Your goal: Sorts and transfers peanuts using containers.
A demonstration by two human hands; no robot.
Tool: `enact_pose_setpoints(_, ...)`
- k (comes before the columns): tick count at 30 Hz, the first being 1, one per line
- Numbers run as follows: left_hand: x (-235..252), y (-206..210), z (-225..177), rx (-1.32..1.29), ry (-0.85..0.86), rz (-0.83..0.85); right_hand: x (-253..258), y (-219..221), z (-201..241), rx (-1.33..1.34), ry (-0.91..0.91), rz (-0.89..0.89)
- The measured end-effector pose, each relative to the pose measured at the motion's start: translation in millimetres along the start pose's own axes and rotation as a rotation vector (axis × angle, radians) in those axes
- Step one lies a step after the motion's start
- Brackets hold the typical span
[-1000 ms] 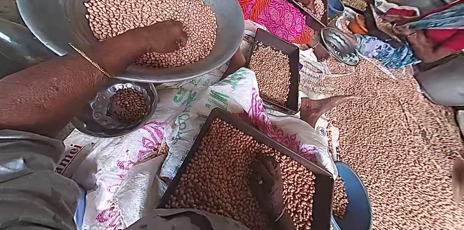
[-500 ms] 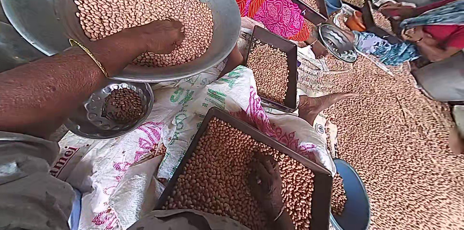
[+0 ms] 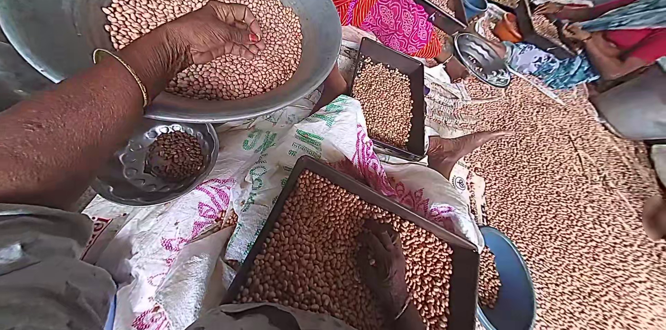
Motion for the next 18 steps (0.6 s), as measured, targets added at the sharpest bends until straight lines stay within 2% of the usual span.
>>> enact_pose_setpoints(4, 4, 11, -7, 0.152, -0.001, 0.012, 2, -5, 5, 0.012, 0.015, 0.013)
enact_pose_setpoints(7, 11, 44, -53, 0.356, -0.069, -0.059, 3, -3, 5, 0.011, 0.011, 0.006)
enact_pose_setpoints(8, 20, 55, -71, 0.326, -0.018, -0.048, 3, -2, 4, 0.009, 0.008, 0.006)
enact_pose_setpoints(9, 35, 61, -86, 0.234, 0.101, 0.004, 2, -2, 4, 0.006, 0.005, 0.005)
enact_pose_setpoints(11, 86, 55, -99, 0.087, 0.48, 0.171, 1, 0, 2, -0.002, 0.01, 0.006)
enact_pose_setpoints(12, 108, 49, -103, 0.099, 0.598, 0.163, 0, 0, 1, -0.008, 0.016, 0.006)
enact_pose_setpoints(13, 118, 44, -104, 0.184, 0.617, 0.09, 0, 0, 1, -0.007, 0.018, 0.006)
enact_pose_setpoints(15, 104, 44, -103, 0.541, 0.463, -0.103, -2, 0, 0, 0.012, 0.017, 0.019)
enact_pose_setpoints(16, 87, 49, -99, 0.746, 0.324, -0.094, -1, 0, 0, 0.012, 0.009, 0.015)
enact_pose_setpoints(18, 74, 50, -53, 1.098, 0.199, -0.002, 0, -1, 3, 0.002, 0.002, 0.01)
Point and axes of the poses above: each hand's wrist, its own x-axis towards the middle knuckle, its own y-axis out of the palm, z = x × y, the point moved 4 cm from there along x, towards the middle knuckle, and after that the axes turned 3 degrees about x, right-handed, at the moved point
